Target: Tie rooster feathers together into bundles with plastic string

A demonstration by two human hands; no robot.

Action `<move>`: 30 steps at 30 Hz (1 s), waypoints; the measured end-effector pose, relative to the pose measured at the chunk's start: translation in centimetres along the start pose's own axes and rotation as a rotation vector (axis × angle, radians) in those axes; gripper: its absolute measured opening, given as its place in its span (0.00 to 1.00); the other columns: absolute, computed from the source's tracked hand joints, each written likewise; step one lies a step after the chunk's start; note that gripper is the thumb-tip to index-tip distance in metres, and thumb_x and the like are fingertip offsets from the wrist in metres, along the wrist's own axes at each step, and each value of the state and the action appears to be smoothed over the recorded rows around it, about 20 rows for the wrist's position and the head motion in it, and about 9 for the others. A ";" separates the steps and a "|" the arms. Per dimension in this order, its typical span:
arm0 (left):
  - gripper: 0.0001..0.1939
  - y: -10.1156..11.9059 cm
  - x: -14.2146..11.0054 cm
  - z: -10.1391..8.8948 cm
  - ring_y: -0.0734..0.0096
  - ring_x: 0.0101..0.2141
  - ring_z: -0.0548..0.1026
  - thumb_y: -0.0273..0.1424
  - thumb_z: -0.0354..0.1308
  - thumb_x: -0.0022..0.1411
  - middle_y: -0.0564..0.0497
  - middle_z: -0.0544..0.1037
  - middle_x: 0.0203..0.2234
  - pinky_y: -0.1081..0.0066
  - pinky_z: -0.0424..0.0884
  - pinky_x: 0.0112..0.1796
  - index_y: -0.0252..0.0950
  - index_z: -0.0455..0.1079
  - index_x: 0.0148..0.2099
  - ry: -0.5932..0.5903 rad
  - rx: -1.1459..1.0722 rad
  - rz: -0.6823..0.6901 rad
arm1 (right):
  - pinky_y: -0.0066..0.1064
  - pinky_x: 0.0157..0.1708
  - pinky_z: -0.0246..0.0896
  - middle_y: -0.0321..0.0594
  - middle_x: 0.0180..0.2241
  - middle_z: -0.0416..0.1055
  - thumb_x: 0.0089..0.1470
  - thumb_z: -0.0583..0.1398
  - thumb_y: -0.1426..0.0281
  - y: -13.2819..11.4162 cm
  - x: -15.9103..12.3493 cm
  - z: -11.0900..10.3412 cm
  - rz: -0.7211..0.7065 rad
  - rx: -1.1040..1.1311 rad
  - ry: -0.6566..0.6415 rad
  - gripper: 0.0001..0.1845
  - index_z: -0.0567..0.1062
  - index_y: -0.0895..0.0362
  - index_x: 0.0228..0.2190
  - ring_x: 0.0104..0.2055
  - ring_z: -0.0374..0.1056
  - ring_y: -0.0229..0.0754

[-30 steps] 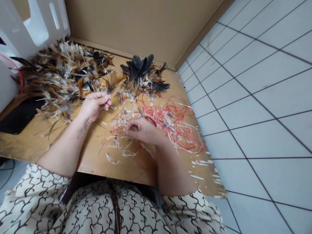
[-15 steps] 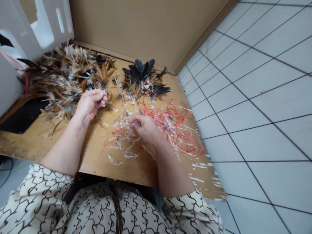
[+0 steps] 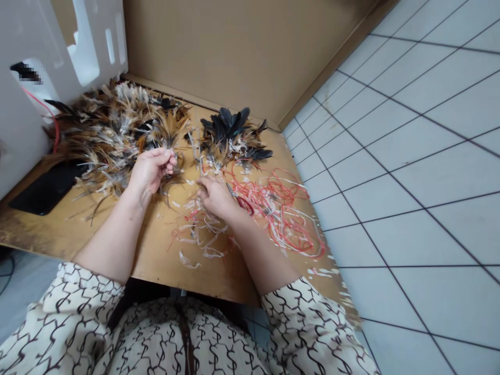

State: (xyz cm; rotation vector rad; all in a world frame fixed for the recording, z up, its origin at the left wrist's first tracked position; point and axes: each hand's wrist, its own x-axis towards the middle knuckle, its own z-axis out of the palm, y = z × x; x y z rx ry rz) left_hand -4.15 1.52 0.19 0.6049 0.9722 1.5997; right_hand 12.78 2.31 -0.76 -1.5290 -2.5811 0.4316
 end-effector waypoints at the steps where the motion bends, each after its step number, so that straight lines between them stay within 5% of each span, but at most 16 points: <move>1: 0.07 0.0 0.0 0.0 0.82 0.14 0.64 0.19 0.56 0.48 0.54 0.70 0.13 0.80 0.63 0.17 0.30 0.68 0.20 0.003 0.001 0.000 | 0.40 0.52 0.57 0.51 0.47 0.71 0.51 0.54 0.76 -0.1 0.1 0.1 -0.015 -0.022 -0.005 0.17 0.73 0.61 0.43 0.50 0.65 0.47; 6: 0.07 -0.1 -0.1 0.2 0.82 0.13 0.63 0.19 0.56 0.48 0.54 0.69 0.13 0.80 0.63 0.17 0.30 0.68 0.20 -0.011 0.002 -0.018 | 0.38 0.48 0.60 0.44 0.41 0.75 0.51 0.52 0.77 0.6 0.4 0.4 -0.059 -0.014 0.008 0.15 0.76 0.57 0.37 0.45 0.68 0.44; 12: 0.06 -0.4 -0.2 0.3 0.82 0.13 0.64 0.19 0.57 0.47 0.53 0.70 0.13 0.80 0.62 0.17 0.30 0.69 0.20 -0.030 -0.025 -0.030 | 0.34 0.46 0.59 0.45 0.41 0.75 0.51 0.53 0.78 3.2 3.4 -0.3 0.171 -0.076 0.157 0.15 0.77 0.57 0.37 0.45 0.68 0.45; 23: 0.04 -0.6 -0.3 0.5 0.82 0.14 0.64 0.21 0.59 0.45 0.53 0.71 0.13 0.80 0.62 0.18 0.30 0.69 0.20 -0.041 -0.005 -0.062 | 0.34 0.47 0.55 0.48 0.42 0.72 0.55 0.52 0.73 4.5 6.8 0.2 0.187 -0.243 0.085 0.14 0.77 0.56 0.37 0.49 0.63 0.47; 27: 0.04 -0.6 -0.3 0.5 0.83 0.14 0.64 0.20 0.59 0.44 0.53 0.71 0.13 0.80 0.62 0.18 0.30 0.70 0.20 -0.040 -0.016 -0.076 | 0.35 0.46 0.55 0.48 0.38 0.72 0.52 0.52 0.76 4.4 6.2 -0.2 0.183 -0.070 0.201 0.11 0.75 0.59 0.30 0.45 0.64 0.45; 30: 0.05 -0.7 -0.3 0.5 0.82 0.14 0.64 0.21 0.60 0.45 0.53 0.71 0.13 0.80 0.63 0.18 0.30 0.70 0.20 -0.044 -0.015 -0.078 | 0.33 0.41 0.58 0.42 0.30 0.70 0.46 0.54 0.77 4.2 4.9 -0.9 0.207 0.313 0.335 0.07 0.70 0.58 0.21 0.37 0.63 0.41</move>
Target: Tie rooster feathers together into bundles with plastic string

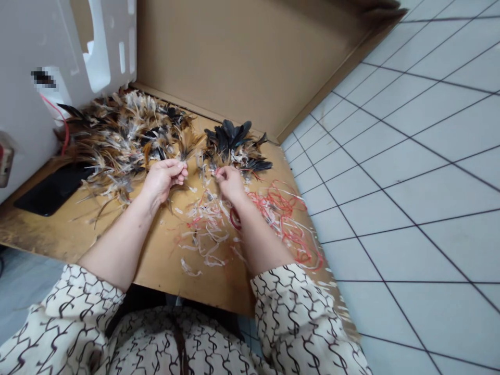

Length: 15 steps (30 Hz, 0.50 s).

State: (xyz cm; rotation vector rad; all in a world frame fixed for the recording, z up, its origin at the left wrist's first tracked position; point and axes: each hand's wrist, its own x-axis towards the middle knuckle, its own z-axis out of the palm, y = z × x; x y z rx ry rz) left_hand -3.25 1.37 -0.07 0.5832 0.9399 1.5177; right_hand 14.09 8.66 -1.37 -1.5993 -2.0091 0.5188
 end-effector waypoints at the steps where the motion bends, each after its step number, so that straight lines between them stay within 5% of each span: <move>1: 0.05 -0.1 0.0 0.1 0.82 0.14 0.64 0.21 0.60 0.45 0.53 0.72 0.13 0.80 0.63 0.18 0.30 0.70 0.20 -0.001 0.010 -0.002 | 0.32 0.38 0.58 0.39 0.27 0.68 0.45 0.55 0.77 -0.2 -0.5 -0.4 0.041 0.178 -0.005 0.06 0.67 0.57 0.20 0.33 0.62 0.39; 6: 0.05 -0.7 -0.4 0.6 0.82 0.17 0.67 0.23 0.64 0.42 0.51 0.75 0.18 0.79 0.64 0.20 0.30 0.71 0.20 -0.044 0.062 -0.020 | 0.25 0.23 0.53 0.37 0.25 0.68 0.36 0.62 0.73 -1.3 -4.1 -2.4 0.239 1.024 -0.333 0.06 0.68 0.58 0.21 0.23 0.56 0.31; 10: 0.05 -1.0 -0.7 0.8 0.80 0.18 0.68 0.24 0.66 0.39 0.51 0.75 0.17 0.78 0.64 0.20 0.31 0.71 0.19 -0.113 0.087 -0.040 | 0.21 0.18 0.43 0.34 0.21 0.65 0.32 0.65 0.75 -1.7 -6.2 -2.4 0.280 1.225 -0.424 0.10 0.67 0.58 0.20 0.20 0.51 0.28; 15: 0.05 -1.2 -0.8 1.0 0.78 0.18 0.68 0.23 0.66 0.39 0.50 0.74 0.15 0.78 0.64 0.20 0.30 0.72 0.18 -0.173 0.135 -0.051 | 0.20 0.15 0.34 0.26 0.15 0.55 0.34 0.64 0.74 -1.4 -7.0 -1.3 0.343 1.214 -0.542 0.13 0.63 0.57 0.21 0.16 0.43 0.26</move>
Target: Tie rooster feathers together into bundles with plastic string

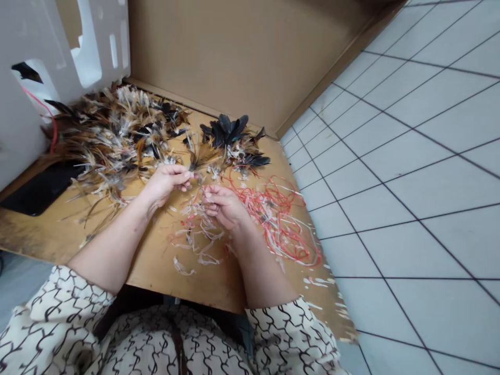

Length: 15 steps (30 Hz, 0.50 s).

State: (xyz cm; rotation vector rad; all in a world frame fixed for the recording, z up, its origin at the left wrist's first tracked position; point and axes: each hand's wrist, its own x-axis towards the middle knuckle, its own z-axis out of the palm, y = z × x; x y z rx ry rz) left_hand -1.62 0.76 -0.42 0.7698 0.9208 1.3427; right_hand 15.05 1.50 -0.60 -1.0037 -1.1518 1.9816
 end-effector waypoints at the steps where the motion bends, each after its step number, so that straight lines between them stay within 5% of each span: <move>1: 0.05 0.0 0.0 0.1 0.78 0.18 0.68 0.22 0.66 0.39 0.50 0.74 0.16 0.77 0.64 0.20 0.30 0.72 0.18 -0.009 0.011 -0.005 | 0.20 0.15 0.34 0.26 0.15 0.56 0.35 0.64 0.73 0.1 0.0 0.0 0.003 -0.014 -0.001 0.13 0.63 0.57 0.22 0.15 0.43 0.26; 10: 0.05 -1.0 -0.3 0.6 0.78 0.16 0.69 0.20 0.66 0.41 0.51 0.72 0.13 0.78 0.65 0.20 0.30 0.73 0.19 -0.115 0.118 -0.119 | 0.20 0.15 0.35 0.25 0.15 0.58 0.34 0.65 0.68 1.0 0.1 -0.1 -0.017 -0.112 0.056 0.14 0.65 0.57 0.23 0.14 0.45 0.26; 15: 0.07 -1.6 -0.5 1.0 0.79 0.15 0.69 0.20 0.67 0.40 0.51 0.73 0.12 0.79 0.65 0.21 0.31 0.73 0.17 -0.169 0.210 -0.134 | 0.23 0.17 0.42 0.28 0.15 0.58 0.41 0.60 0.70 1.9 0.3 0.2 -0.126 -0.399 0.139 0.07 0.67 0.58 0.18 0.17 0.49 0.28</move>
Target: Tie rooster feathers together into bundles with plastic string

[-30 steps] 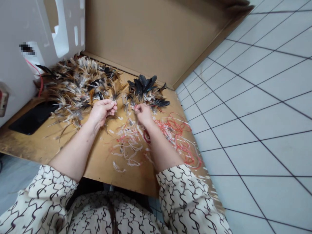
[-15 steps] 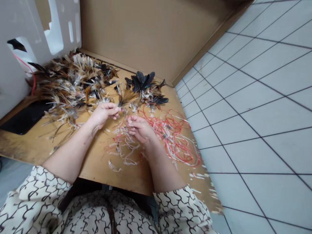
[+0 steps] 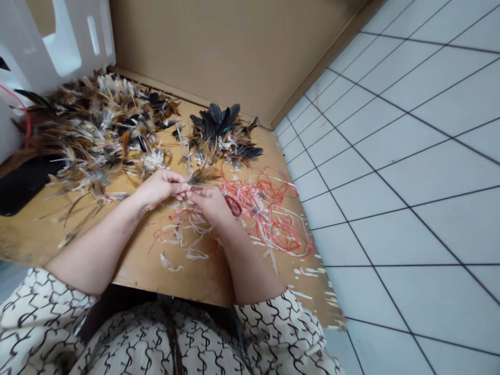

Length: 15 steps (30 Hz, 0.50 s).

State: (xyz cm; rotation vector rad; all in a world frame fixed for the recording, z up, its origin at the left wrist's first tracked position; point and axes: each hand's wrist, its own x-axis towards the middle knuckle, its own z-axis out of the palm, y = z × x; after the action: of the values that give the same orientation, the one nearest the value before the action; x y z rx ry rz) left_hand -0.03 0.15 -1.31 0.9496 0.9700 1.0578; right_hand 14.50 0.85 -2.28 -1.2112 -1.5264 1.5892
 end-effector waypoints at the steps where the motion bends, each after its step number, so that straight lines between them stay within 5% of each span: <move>1: 0.07 0.0 0.0 0.1 0.79 0.15 0.68 0.19 0.67 0.40 0.51 0.72 0.11 0.79 0.65 0.21 0.31 0.72 0.17 0.015 0.015 0.001 | 0.23 0.18 0.41 0.28 0.14 0.56 0.43 0.58 0.71 0.1 0.1 0.2 -0.030 -0.077 0.021 0.09 0.66 0.58 0.16 0.17 0.48 0.28; 8: 0.08 0.5 0.1 0.2 0.81 0.13 0.66 0.17 0.66 0.41 0.52 0.71 0.10 0.80 0.63 0.19 0.30 0.72 0.16 0.195 -0.026 0.064 | 0.23 0.21 0.49 0.27 0.15 0.60 0.44 0.55 0.76 -0.5 0.0 0.7 -0.085 -0.189 0.108 0.05 0.65 0.57 0.21 0.17 0.53 0.29; 15: 0.06 1.1 0.2 -1.0 0.80 0.16 0.68 0.20 0.66 0.41 0.51 0.73 0.13 0.77 0.68 0.22 0.29 0.72 0.18 0.321 -0.157 0.169 | 0.30 0.31 0.61 0.32 0.20 0.66 0.43 0.54 0.77 -0.9 -0.4 -2.4 -0.064 -0.491 0.109 0.05 0.69 0.57 0.23 0.25 0.63 0.35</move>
State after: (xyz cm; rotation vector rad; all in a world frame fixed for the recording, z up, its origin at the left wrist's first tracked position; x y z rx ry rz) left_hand -1.21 0.69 -0.54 0.7546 1.0618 1.4386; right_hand 16.72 1.60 -1.08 -1.4594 -1.9266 1.1165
